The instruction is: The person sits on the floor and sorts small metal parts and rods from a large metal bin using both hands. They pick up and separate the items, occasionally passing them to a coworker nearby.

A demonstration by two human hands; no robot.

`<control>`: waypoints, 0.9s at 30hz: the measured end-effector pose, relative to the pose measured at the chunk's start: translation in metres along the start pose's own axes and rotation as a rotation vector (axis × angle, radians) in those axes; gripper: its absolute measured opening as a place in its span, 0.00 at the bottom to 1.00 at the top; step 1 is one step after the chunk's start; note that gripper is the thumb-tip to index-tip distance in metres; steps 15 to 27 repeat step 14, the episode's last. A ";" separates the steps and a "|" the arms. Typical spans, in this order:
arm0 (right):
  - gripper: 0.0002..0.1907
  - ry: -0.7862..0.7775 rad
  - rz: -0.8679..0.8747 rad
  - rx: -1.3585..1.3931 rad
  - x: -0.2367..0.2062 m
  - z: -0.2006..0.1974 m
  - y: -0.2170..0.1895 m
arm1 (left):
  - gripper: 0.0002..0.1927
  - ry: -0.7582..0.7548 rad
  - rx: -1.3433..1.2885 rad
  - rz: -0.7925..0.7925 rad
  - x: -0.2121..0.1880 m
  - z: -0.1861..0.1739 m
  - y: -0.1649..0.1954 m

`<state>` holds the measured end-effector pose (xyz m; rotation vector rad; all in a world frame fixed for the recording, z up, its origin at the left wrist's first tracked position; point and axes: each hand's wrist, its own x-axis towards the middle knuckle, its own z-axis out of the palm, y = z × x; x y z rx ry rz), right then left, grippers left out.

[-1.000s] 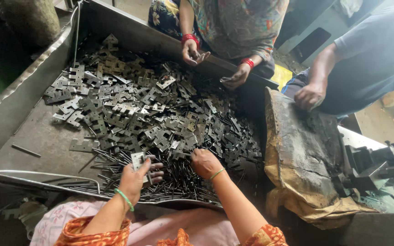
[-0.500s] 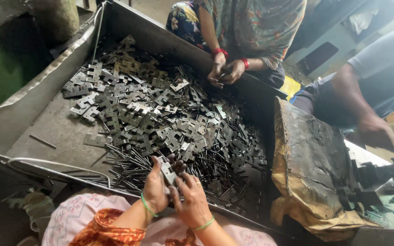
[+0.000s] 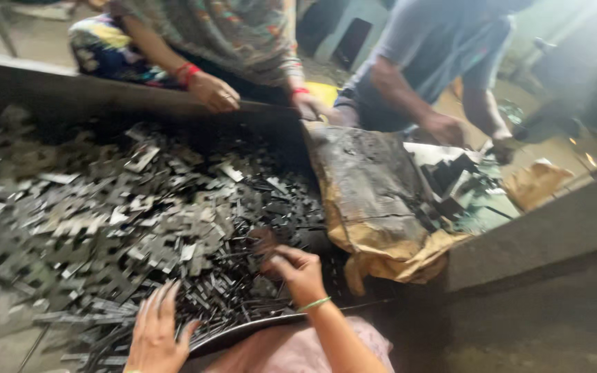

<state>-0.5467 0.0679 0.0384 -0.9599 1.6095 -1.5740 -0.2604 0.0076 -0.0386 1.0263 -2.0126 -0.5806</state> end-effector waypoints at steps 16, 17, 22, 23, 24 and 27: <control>0.12 0.502 -0.170 -1.481 0.138 -0.238 -0.028 | 0.40 0.069 0.115 -0.016 0.017 0.075 -0.047; 0.12 0.502 -0.170 -1.481 0.138 -0.238 -0.028 | 0.40 0.069 0.115 -0.016 0.017 0.075 -0.047; 0.12 0.502 -0.170 -1.481 0.138 -0.238 -0.028 | 0.40 0.069 0.115 -0.016 0.017 0.075 -0.047; 0.12 0.502 -0.170 -1.481 0.138 -0.238 -0.028 | 0.40 0.069 0.115 -0.016 0.017 0.075 -0.047; 0.12 0.502 -0.170 -1.481 0.138 -0.238 -0.028 | 0.40 0.069 0.115 -0.016 0.017 0.075 -0.047; 0.12 0.502 -0.170 -1.481 0.138 -0.238 -0.028 | 0.40 0.069 0.115 -0.016 0.017 0.075 -0.047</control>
